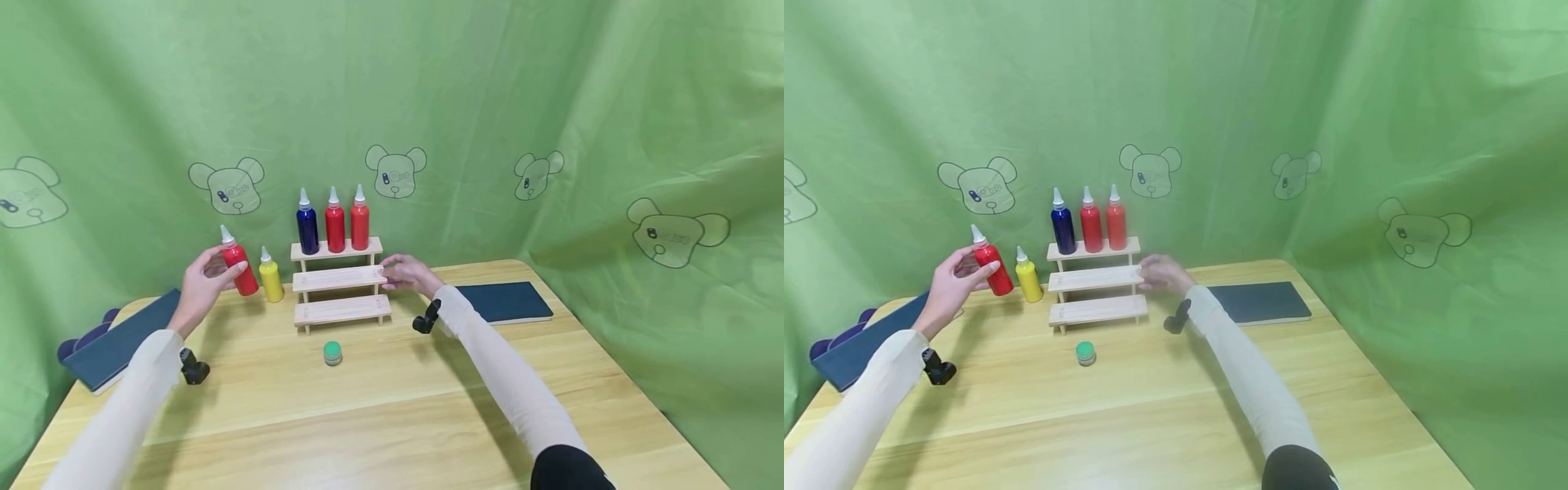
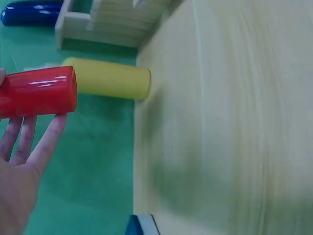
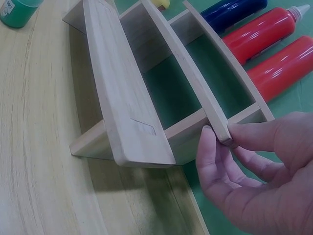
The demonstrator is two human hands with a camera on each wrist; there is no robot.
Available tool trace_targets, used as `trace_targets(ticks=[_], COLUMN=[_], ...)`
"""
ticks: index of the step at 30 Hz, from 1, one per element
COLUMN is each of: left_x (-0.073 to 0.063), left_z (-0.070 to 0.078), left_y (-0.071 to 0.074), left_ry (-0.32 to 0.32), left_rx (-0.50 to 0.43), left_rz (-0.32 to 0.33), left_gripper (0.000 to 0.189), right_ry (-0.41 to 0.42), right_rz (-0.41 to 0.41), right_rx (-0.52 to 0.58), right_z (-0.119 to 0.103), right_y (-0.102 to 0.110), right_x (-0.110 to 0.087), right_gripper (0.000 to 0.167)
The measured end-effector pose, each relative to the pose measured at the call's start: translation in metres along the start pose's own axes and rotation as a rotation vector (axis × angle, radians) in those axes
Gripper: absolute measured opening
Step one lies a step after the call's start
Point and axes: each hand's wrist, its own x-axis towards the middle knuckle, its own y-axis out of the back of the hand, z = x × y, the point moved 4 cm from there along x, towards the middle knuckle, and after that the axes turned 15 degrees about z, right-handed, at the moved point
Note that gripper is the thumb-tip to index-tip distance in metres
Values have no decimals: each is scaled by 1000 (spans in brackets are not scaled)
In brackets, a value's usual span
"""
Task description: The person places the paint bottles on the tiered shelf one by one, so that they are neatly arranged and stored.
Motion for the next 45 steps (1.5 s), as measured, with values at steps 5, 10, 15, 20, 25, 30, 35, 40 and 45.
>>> trace_targets(ticks=[5, 10, 15, 20, 25, 30, 35, 40, 45], left_x=[-2, -6, -10, -12, -12, -13, -16, -21, -26], left_z=[16, 32, 50, 62, 70, 73, 75, 76, 74], left_y=[-12, -26, -43, -67, -96, -126, -152, -175, -194], left_ry=[-22, -45, -85, -91, -87, -95, -106, -66, -84], left_rx=[-24, -66, -85, -109, -103, -79, -78, -97, -56], left_rz=[-35, -58, -91, -112, -133, -137, -133, -152, -127], left_gripper=[63, 62, 61, 60, 59, 56, 52, 51, 49], right_ry=[-8, -15, -7, -12, -19, -20, -21, -28, -34], right_rz=[5, -7, -8, -13, -21, -24, -28, -22, -23], right_rx=[8, 28, 43, 58, 72, 76, 71, 66, 56], right_z=[1, 3, 1, 0, 2, 4, 3, 4, 3], right_y=[2, 1, 1, 1, 0, 1, 1, 1, 2], right_x=[2, 3, 1, 1, 4, 6, 5, 6, 4], right_gripper=[45, 47, 46, 46, 46, 44, 44, 46, 47])
